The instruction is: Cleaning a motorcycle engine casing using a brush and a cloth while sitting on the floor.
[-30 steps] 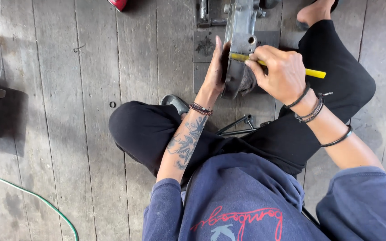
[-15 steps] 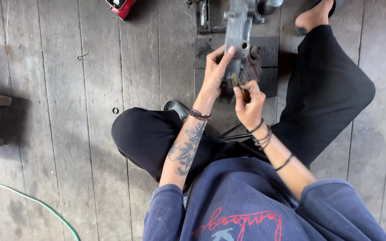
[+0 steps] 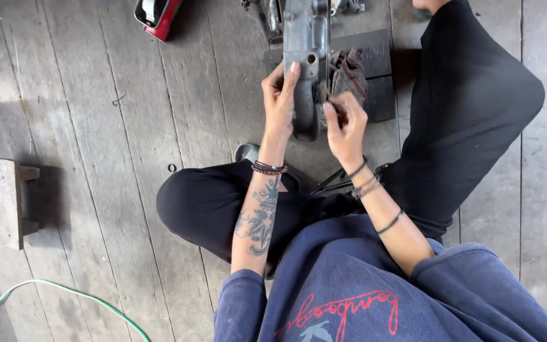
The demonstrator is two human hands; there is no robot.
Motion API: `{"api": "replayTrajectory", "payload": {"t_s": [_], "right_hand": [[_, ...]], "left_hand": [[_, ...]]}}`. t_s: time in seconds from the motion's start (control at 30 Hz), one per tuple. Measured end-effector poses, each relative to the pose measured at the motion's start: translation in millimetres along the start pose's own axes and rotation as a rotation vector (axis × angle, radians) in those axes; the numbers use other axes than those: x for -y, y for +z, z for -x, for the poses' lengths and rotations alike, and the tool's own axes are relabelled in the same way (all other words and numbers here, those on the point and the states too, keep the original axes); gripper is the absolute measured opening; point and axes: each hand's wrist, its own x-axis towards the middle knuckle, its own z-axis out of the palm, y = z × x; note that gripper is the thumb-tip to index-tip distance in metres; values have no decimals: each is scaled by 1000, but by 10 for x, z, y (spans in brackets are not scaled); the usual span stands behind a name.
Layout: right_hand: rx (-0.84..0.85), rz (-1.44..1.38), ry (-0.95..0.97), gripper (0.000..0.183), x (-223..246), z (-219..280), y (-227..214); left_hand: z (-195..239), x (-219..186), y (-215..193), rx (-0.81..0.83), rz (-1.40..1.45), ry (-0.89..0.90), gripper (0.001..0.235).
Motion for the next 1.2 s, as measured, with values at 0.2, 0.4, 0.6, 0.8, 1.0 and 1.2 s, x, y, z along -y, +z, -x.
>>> {"api": "replayTrajectory", "payload": {"t_s": [0.2,0.4,0.6,0.8,1.0,1.2], "right_hand": [[63,-51,-84,11,-25,-33,77],[77,-12,-173,18,-217,-360,127],[30,-53,-57,17,-313,-410,159],[67,-13,-127,23,-287,-245,134],[65,-105,-66,22,-359,-37,156],[51,17,-93,17,-405,-83,85]], "left_hand": [[-11,-145,3,-99,-204,61,20],[-35,-80,-33,-210,-203,-7,34],[-43,-164,-24,-149,-281,-14,25],[-13,-207,-10,-166,-247,-35,23],[-32,-88,-47,-153,-238,0,18],[23,-169,31,-208,-228,-13,31]]}}
